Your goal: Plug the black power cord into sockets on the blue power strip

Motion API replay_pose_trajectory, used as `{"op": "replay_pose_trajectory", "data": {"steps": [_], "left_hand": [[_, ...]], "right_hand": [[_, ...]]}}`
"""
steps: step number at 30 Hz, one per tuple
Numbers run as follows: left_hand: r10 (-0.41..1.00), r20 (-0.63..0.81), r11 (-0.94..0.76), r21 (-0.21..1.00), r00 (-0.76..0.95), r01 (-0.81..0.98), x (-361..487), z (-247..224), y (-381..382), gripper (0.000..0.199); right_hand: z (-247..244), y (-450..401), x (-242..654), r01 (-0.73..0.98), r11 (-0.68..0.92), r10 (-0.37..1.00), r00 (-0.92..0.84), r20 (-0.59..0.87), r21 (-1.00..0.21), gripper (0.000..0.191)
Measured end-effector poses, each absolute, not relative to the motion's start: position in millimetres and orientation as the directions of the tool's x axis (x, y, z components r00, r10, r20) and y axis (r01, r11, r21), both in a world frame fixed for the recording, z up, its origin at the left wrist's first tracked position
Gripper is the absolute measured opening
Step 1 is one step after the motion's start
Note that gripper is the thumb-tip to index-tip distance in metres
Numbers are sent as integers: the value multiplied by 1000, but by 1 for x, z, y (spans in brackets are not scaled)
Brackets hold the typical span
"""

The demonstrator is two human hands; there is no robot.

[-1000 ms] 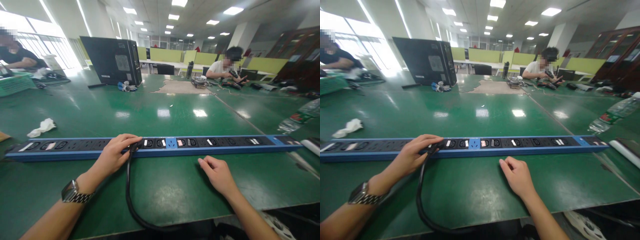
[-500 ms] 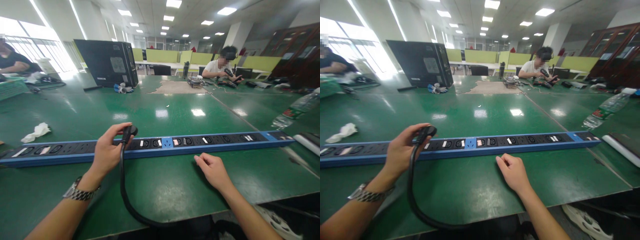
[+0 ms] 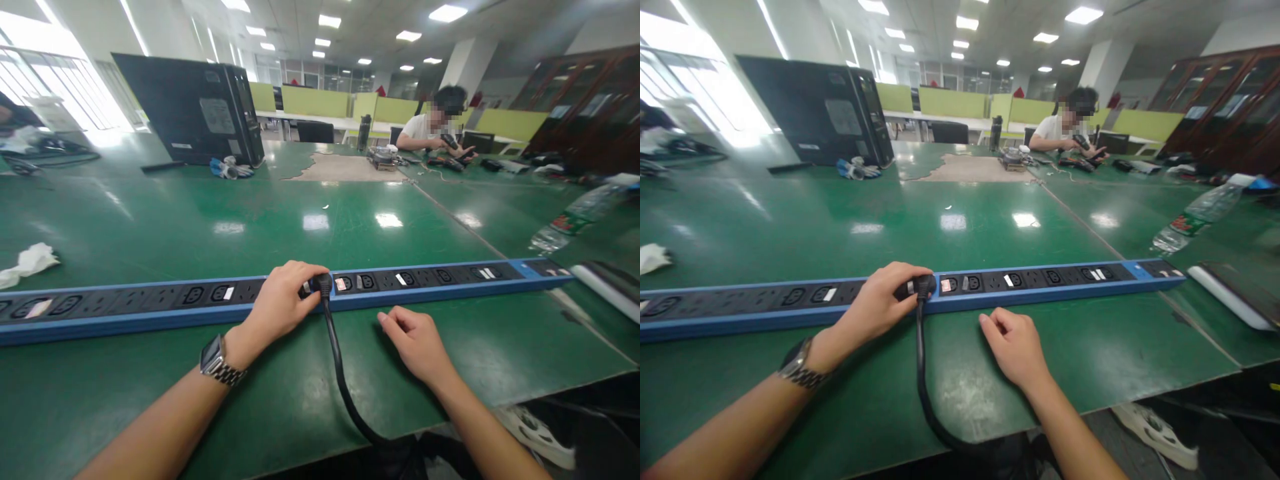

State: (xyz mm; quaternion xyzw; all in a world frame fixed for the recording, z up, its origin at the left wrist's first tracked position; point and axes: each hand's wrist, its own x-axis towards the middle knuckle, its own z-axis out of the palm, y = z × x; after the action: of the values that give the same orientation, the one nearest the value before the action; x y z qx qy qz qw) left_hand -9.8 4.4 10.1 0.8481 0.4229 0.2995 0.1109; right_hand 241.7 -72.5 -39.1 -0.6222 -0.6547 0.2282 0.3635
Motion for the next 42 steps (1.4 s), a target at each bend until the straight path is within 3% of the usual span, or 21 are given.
{"op": "replay_pose_trajectory", "data": {"steps": [5, 9, 11, 15, 19, 22, 25, 30, 37, 42], "left_hand": [[788, 427, -609, 437, 443, 662, -8, 7, 4, 30], [789, 445, -588, 347, 424, 731, -10, 3, 1, 61], [781, 457, -575, 263, 425, 774, -11, 1, -1, 70], [784, 451, -546, 174, 427, 819, -13, -4, -3, 52], [802, 423, -524, 162, 421, 836, -14, -7, -3, 52], [806, 421, -518, 161, 416, 840, -14, -6, -3, 62], [803, 426, -520, 161, 416, 839, -14, -5, -4, 61], [800, 433, -523, 168, 414, 836, -13, -6, -3, 60], [815, 411, -512, 184, 408, 839, -13, -3, -5, 61], [814, 411, -515, 186, 410, 837, -13, -3, -5, 61]], "right_hand": [[-36, -72, 241, 542, 54, 987, 98, 127, -839, 42], [-6, -61, 223, 262, -136, 984, 151, -99, -955, 45], [10, -51, 204, 242, -160, 986, 86, -142, -957, 48], [27, -32, 159, 283, -193, 972, -74, -222, -939, 49], [47, -25, 147, -177, -369, 929, -89, -358, -912, 37], [69, -31, 174, -372, -212, 973, 10, -232, -904, 34], [70, -38, 214, -280, -147, 981, 84, -176, -949, 33], [28, -34, 255, -161, -320, 933, 121, -340, -934, 34], [10, -28, 249, -108, -318, 927, 173, -333, -942, 38], [10, -33, 251, 93, -315, 917, 286, -277, -945, 41]]}}
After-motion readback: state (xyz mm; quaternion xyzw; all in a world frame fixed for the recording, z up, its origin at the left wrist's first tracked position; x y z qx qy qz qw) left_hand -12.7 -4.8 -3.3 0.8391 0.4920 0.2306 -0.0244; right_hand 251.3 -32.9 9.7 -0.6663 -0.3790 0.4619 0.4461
